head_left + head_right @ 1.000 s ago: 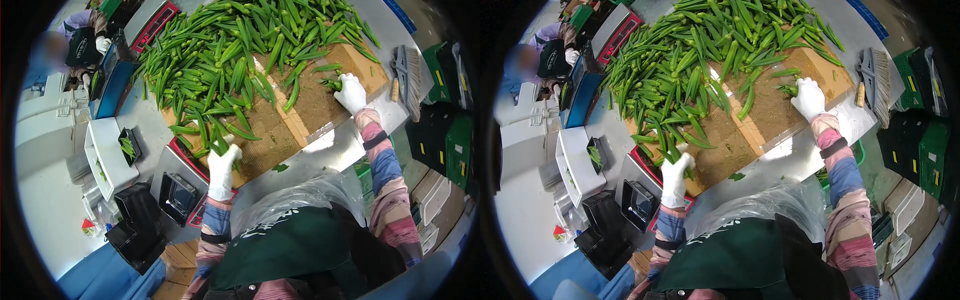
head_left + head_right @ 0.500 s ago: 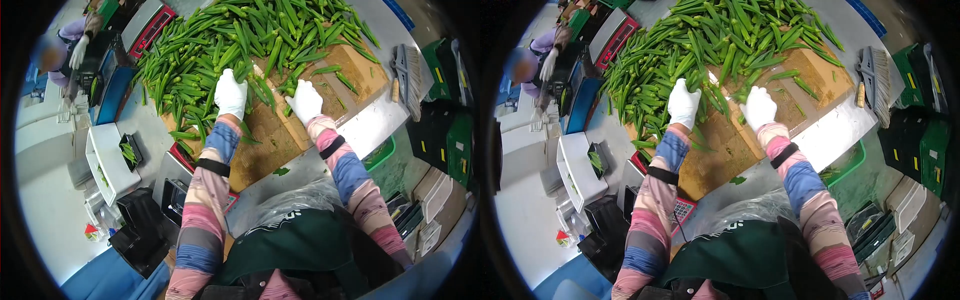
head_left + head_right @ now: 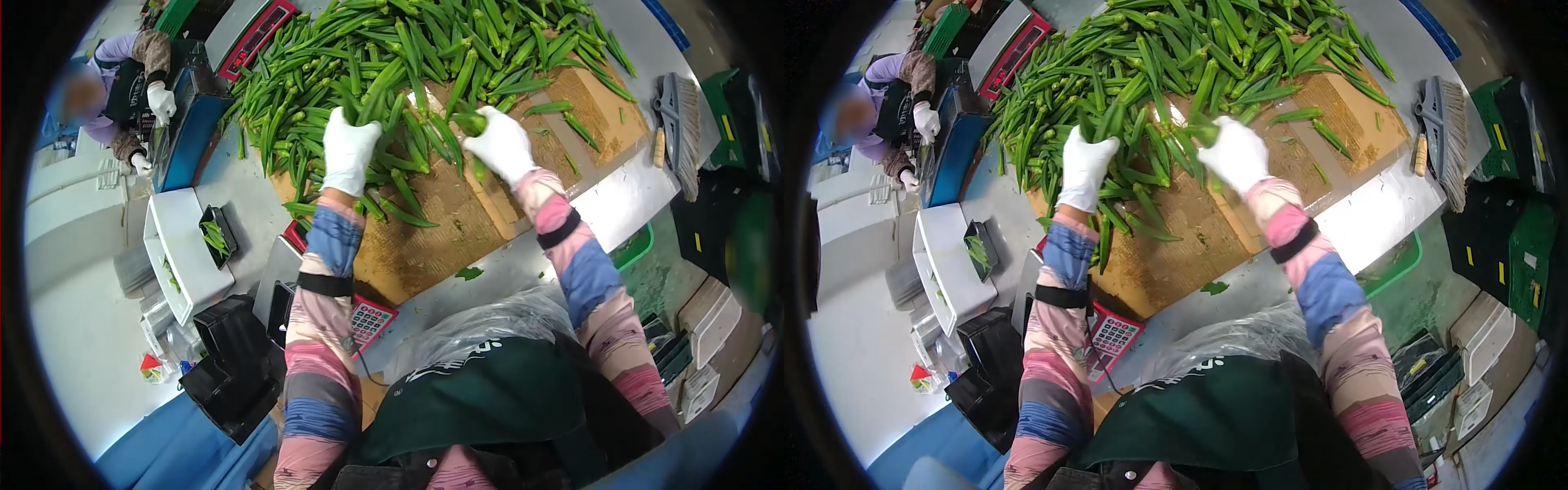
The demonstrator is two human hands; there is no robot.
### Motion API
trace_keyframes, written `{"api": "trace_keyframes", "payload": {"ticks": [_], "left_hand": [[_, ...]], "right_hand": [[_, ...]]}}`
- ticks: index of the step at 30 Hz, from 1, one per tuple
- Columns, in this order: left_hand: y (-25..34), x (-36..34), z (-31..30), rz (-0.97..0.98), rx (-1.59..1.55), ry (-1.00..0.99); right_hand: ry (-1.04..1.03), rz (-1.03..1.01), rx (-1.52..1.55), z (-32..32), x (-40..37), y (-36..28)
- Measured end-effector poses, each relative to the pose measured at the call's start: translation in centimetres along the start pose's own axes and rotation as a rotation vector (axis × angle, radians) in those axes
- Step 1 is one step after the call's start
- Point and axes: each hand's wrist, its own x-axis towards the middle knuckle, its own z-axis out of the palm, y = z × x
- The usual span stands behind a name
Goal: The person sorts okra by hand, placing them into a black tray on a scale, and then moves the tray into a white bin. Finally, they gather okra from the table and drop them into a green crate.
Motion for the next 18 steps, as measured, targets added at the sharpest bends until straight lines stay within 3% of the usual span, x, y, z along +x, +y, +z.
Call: {"api": "trace_keyframes", "payload": {"ticks": [3,5,8,11,12,14,18], "left_hand": [[1.1,-0.5,3.1,0.028,0.351,0.118],[0.3,-0.3,5.2,0.025,0.464,0.053],[-1.3,0.1,6.7,0.217,0.681,0.039],[-1.2,0.8,5.8,0.203,0.551,-0.044],[0.5,0.4,5.0,0.091,0.538,-0.060],[0.6,-0.3,2.6,0.045,0.228,-0.052],[0.5,-4.7,-3.4,-0.057,-0.384,-0.089]], "right_hand": [[0.170,-0.186,-0.253,5.2,1.5,-1.2],[0.197,-0.223,-0.356,8.0,2.1,-1.0],[0.214,-0.232,-0.424,9.3,3.0,-0.6],[0.160,-0.175,-0.293,8.6,3.5,-0.2],[0.125,-0.140,-0.260,7.5,3.3,-0.6],[-0.055,0.028,-0.176,4.2,2.7,-1.7],[-0.104,-0.103,0.319,1.7,0.4,2.2]]}}
